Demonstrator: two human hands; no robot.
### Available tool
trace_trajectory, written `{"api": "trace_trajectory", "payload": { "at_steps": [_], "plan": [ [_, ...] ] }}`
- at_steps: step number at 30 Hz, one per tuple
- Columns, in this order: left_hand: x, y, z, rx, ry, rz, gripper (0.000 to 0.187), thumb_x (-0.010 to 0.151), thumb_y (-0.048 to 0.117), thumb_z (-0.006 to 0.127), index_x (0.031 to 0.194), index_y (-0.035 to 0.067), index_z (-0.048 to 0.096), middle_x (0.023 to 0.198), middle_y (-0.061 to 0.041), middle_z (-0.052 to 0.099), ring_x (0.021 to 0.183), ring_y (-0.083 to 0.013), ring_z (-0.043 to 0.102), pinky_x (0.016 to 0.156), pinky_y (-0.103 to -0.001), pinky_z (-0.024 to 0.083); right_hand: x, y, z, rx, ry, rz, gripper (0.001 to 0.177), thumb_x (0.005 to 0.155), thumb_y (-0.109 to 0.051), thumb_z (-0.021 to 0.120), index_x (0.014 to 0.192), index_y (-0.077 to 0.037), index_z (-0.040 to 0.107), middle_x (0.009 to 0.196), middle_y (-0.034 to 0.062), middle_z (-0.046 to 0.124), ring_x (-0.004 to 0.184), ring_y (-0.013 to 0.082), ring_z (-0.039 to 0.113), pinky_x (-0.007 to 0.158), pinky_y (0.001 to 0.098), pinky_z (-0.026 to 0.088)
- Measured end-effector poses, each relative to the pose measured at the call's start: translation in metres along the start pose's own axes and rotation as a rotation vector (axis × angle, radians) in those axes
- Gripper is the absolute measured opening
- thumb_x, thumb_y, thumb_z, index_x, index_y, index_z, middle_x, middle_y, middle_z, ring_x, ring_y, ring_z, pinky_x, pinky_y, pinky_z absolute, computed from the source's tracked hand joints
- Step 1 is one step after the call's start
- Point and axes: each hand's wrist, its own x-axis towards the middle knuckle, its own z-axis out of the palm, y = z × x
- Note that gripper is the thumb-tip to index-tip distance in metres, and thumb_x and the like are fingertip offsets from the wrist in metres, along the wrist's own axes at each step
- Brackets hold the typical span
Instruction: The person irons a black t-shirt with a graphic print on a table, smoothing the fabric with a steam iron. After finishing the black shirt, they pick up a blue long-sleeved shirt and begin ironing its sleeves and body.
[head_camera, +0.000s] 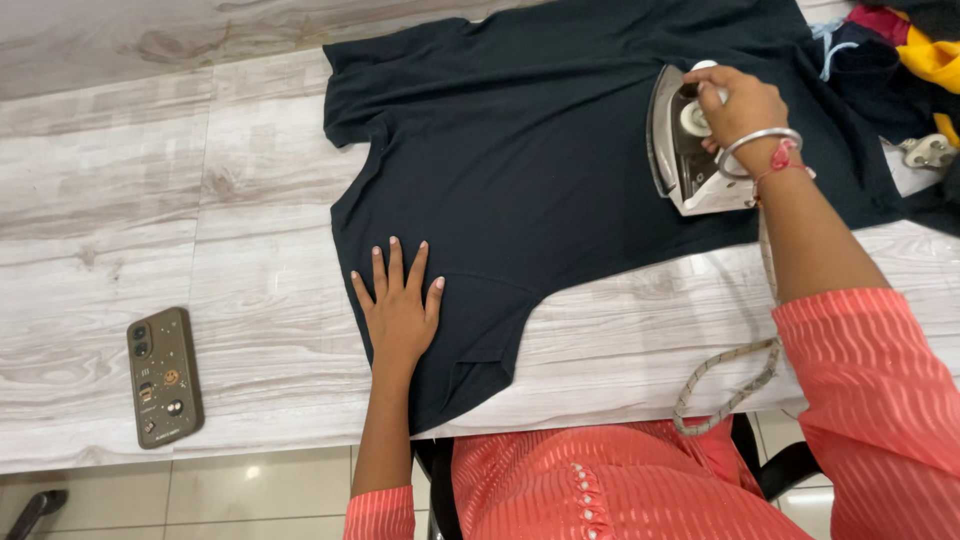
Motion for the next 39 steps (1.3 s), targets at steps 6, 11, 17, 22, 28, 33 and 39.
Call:
{"api": "trace_trajectory", "payload": {
  "at_steps": [6, 11, 17, 22, 28, 33, 39],
  "plan": [
    [-0.018, -0.014, -0.008, -0.12, 0.05, -0.177, 0.063, 0.107, 0.05, 0.035, 0.157, 0.012, 0.04, 0.163, -0.017, 0.038, 0.154, -0.0367, 0.026, 0.122, -0.063, 0.011, -0.037, -0.053, 0.004, 0.283, -0.268, 0.048, 0.026, 0.107, -0.019, 0.056, 0.127, -0.014, 0.071, 0.084, 0.0076, 0.069, 0.059, 0.0132, 0.064, 0.055, 0.027, 0.056],
    [-0.022, -0.019, -0.01, -0.391, 0.149, -0.225, 0.071, 0.11, 0.052, 0.021, 0.161, 0.002, 0.03, 0.164, -0.019, 0.038, 0.154, -0.0372, 0.03, 0.126, -0.057, 0.015, -0.1, -0.12, 0.08, 0.645, -0.622, -0.106, 0.038, 0.099, -0.01, 0.056, 0.136, -0.016, 0.064, 0.095, 0.0051, 0.07, 0.061, 0.0086, 0.066, 0.055, 0.0241, 0.059],
    [-0.026, -0.024, -0.012, -0.474, 0.212, -0.225, 0.076, 0.109, 0.056, 0.016, 0.162, 0.002, 0.028, 0.166, -0.019, 0.036, 0.154, -0.0365, 0.032, 0.126, -0.057, 0.016, -0.13, -0.173, 0.15, -0.002, -0.499, -0.668, 0.038, 0.101, -0.024, 0.054, 0.137, -0.025, 0.066, 0.09, 0.0163, 0.074, 0.071, 0.026, 0.072, 0.065, 0.0396, 0.059],
    [-0.007, -0.038, 0.002, -0.07, 0.096, -0.168, 0.059, 0.107, 0.046, 0.036, 0.157, 0.016, 0.042, 0.167, -0.017, 0.033, 0.155, -0.0345, 0.029, 0.123, -0.061, 0.014, -0.076, -0.191, 0.158, -0.166, -0.341, -0.639, 0.036, 0.102, -0.029, 0.054, 0.136, -0.028, 0.067, 0.086, 0.0189, 0.072, 0.071, 0.0338, 0.07, 0.065, 0.0452, 0.058],
    [0.029, -0.052, 0.011, -0.027, 0.098, -0.2, 0.054, 0.105, 0.044, 0.043, 0.156, 0.024, 0.045, 0.166, -0.014, 0.032, 0.154, -0.0347, 0.026, 0.12, -0.068, 0.01, -0.045, -0.192, 0.155, -0.18, -0.324, -0.611, 0.034, 0.108, -0.027, 0.051, 0.138, -0.027, 0.066, 0.078, 0.0169, 0.073, 0.063, 0.0292, 0.07, 0.067, 0.0413, 0.059],
    [0.031, -0.052, 0.013, -0.014, 0.094, -0.2, 0.054, 0.106, 0.038, 0.04, 0.157, 0.022, 0.044, 0.166, -0.013, 0.032, 0.153, -0.0354, 0.026, 0.119, -0.069, 0.008, -0.043, -0.178, 0.135, -0.22, -0.442, -0.597, 0.035, 0.103, -0.03, 0.05, 0.133, -0.034, 0.068, 0.081, 0.012, 0.073, 0.064, 0.0272, 0.072, 0.066, 0.0422, 0.059],
    [0.009, -0.048, 0.012, 0.003, 0.085, -0.225, 0.054, 0.107, 0.038, 0.038, 0.157, 0.019, 0.043, 0.166, -0.013, 0.032, 0.154, -0.0359, 0.025, 0.12, -0.069, 0.006, -0.037, -0.167, 0.127, -0.278, -0.383, -0.613, 0.035, 0.109, -0.035, 0.05, 0.139, -0.034, 0.066, 0.094, 0.0149, 0.075, 0.08, 0.0301, 0.073, 0.077, 0.0416, 0.058]
  ]
}}
